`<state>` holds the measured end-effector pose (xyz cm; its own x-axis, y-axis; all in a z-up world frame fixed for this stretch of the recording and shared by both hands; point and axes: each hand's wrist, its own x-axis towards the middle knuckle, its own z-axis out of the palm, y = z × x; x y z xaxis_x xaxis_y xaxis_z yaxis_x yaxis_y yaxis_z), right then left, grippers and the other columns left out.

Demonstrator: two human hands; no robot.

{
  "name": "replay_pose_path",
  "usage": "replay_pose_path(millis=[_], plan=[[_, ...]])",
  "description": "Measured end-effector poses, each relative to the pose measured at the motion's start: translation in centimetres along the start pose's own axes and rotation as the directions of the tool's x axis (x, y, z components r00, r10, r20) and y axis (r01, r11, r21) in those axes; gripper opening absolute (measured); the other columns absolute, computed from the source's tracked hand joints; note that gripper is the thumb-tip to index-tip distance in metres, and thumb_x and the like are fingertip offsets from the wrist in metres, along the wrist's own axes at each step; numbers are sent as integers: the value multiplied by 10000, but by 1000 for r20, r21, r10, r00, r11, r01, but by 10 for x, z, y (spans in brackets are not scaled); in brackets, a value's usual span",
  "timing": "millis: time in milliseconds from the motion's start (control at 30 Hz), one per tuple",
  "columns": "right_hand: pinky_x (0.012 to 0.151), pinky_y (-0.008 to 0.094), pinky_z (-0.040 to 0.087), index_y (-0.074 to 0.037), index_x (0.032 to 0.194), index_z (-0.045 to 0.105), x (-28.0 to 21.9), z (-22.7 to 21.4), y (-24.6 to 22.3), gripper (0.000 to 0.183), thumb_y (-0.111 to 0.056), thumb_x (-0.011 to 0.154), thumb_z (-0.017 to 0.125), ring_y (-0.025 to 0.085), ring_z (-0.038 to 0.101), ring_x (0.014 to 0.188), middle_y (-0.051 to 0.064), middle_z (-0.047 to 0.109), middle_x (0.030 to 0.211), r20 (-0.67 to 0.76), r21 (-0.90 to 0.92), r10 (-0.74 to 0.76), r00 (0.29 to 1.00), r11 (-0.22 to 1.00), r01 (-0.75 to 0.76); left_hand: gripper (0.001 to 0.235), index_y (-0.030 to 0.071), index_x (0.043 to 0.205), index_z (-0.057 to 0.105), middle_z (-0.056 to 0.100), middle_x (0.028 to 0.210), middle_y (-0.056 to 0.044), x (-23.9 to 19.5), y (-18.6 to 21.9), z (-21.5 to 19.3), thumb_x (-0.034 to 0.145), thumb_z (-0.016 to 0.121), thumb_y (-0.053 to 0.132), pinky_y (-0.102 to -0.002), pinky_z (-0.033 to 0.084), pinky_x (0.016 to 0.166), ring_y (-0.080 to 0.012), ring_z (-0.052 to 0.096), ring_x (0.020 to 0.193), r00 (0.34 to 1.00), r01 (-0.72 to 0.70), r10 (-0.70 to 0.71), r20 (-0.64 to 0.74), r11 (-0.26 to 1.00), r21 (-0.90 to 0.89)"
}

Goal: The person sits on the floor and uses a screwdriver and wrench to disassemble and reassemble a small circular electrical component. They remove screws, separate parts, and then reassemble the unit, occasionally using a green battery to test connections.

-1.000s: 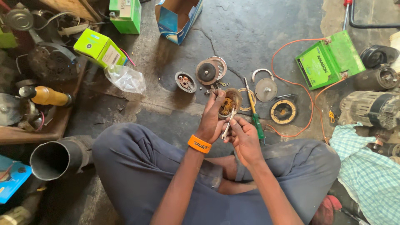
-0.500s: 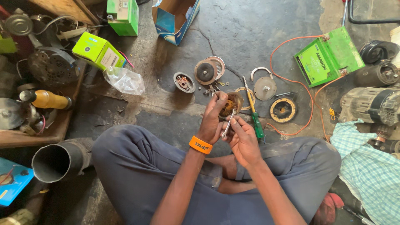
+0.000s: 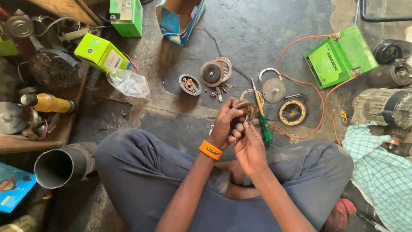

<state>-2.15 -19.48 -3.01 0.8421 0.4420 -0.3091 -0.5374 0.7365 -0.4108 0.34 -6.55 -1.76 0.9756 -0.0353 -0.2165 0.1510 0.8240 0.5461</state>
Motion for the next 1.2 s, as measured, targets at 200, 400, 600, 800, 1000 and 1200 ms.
replay_pose_path(millis=[200,400,600,800,1000,1200], plan=[[696,295,500,-29,1161,591,3,-14,2,130,-112,1066,560,113,563,768,16,575,901,-120,-95,-52,991,995,41,115,122,967,437,623,924,11,-2,-1,8,921,532,75,-179,431,387,-25,526,535,999,-10,15,-41,992,129],[656,293,511,-11,1102,651,3,-15,0,143,-123,1026,608,105,573,733,17,602,865,-236,-195,-71,969,980,24,80,137,967,435,520,707,13,-2,-6,6,962,511,110,-196,381,312,-33,470,399,992,68,-51,-114,986,153],[649,294,531,-2,1097,659,3,-13,0,150,-125,1024,614,108,584,732,16,606,861,-252,-220,-61,966,976,5,43,154,957,455,526,699,20,-1,-9,3,955,492,132,-206,353,281,-37,459,374,980,118,-85,-182,977,180],[641,294,532,10,1129,641,6,-16,2,178,-122,1014,609,113,590,721,21,606,841,-267,-192,-45,963,981,-7,38,164,964,476,522,702,24,3,-14,-1,980,507,178,-203,348,282,-40,449,369,972,140,-102,-212,975,174],[596,307,520,34,1189,621,-3,-9,4,231,-121,1019,609,116,557,656,13,559,777,-203,-220,-63,977,975,17,91,109,997,547,597,792,-23,9,-15,-12,952,488,161,-244,480,446,-96,570,573,981,112,-92,-171,987,115],[614,304,529,40,1234,628,-1,3,-7,285,-139,1013,604,118,574,668,28,595,803,-233,-293,10,972,953,-80,43,99,1018,527,560,857,3,12,-16,-21,1000,540,137,-240,498,590,-82,565,688,992,26,-10,-128,992,120]])
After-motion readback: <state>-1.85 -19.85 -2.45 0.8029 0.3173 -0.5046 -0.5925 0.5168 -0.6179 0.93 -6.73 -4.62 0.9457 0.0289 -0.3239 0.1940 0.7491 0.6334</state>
